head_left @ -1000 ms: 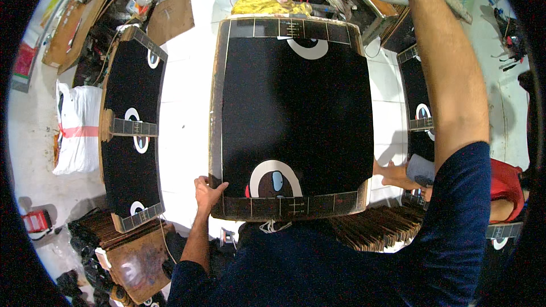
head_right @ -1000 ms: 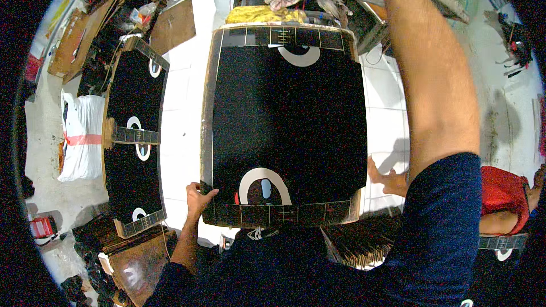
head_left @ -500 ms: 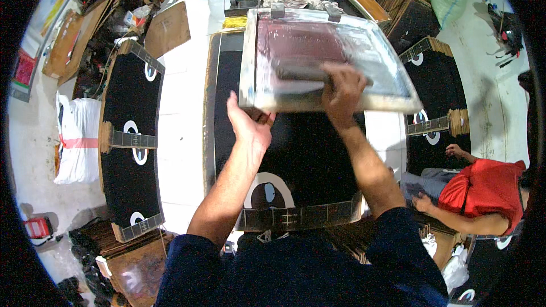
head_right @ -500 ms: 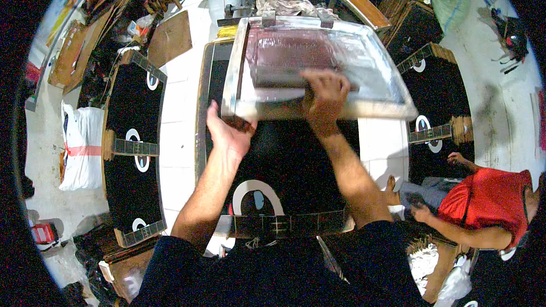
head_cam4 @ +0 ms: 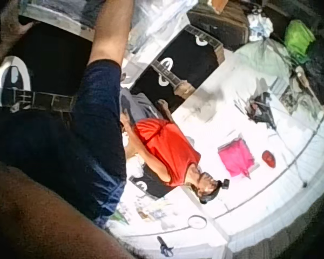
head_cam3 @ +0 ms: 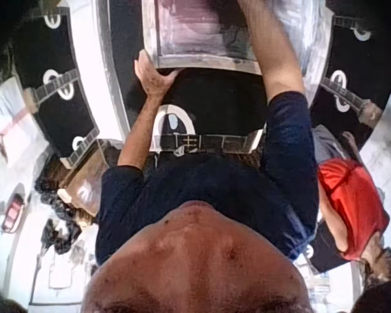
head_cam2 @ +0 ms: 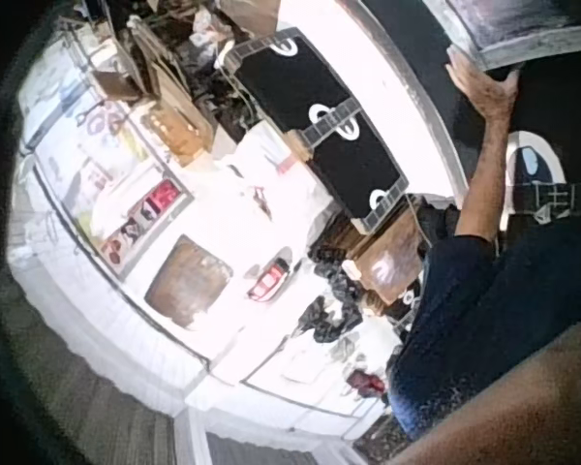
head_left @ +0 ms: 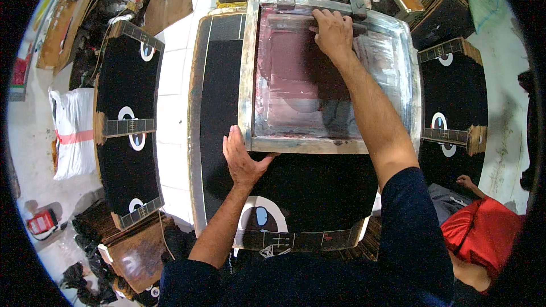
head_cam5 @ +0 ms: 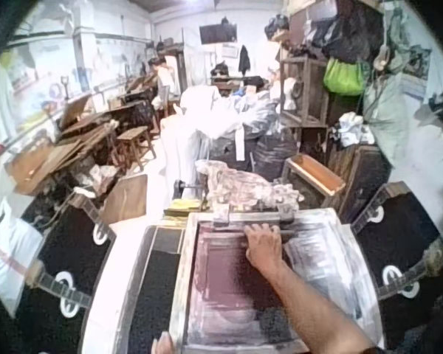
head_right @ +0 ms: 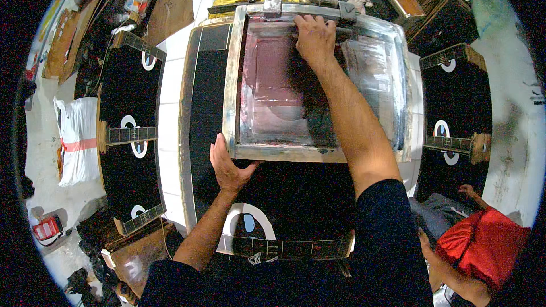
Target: The person repeatedly aligns a screen printing frame over a black skateboard deck and uses a squeegee to pull ink across the screen. They lift the frame to check the deck, then repeat the process on multiple decks. The person also briefly handles a stack of wooden sticks and a cardboard sheet before resuming printing.
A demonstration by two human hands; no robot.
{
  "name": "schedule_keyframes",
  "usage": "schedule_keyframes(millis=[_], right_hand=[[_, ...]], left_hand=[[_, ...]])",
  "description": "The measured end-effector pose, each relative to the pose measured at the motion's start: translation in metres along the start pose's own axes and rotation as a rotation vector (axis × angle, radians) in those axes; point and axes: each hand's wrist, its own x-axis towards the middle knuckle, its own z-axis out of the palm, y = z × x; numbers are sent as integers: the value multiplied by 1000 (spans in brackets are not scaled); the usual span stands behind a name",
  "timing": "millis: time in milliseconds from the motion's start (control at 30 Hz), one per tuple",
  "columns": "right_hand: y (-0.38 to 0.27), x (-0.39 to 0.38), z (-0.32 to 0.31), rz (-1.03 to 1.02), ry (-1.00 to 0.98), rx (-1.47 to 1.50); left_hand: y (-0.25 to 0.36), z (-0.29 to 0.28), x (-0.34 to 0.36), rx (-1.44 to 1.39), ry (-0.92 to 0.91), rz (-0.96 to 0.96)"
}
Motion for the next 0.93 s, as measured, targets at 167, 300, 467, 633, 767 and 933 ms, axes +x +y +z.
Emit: schedule_keyframes(millis=[167,300,467,633,767,933], right_hand=[[2,-1,10,-2,-40,9],[-17,-66,-12,-26,3,-1],[-25,-92,-34,-6,-158,66],[0,-5,-3,18,-72,15],[-6,-4,11,22,-30,-60],[-23,-73,-16,14,-108,-31]], left_hand=[[4,1,0,18,7,-30],[5,-4,-1,64,-34,-1],[3,0,1,2,-28,-71],[5,0,2,28,-33,-52],[6,0,1,47,-46,-59],[8,-3,3,86,-57,-48]])
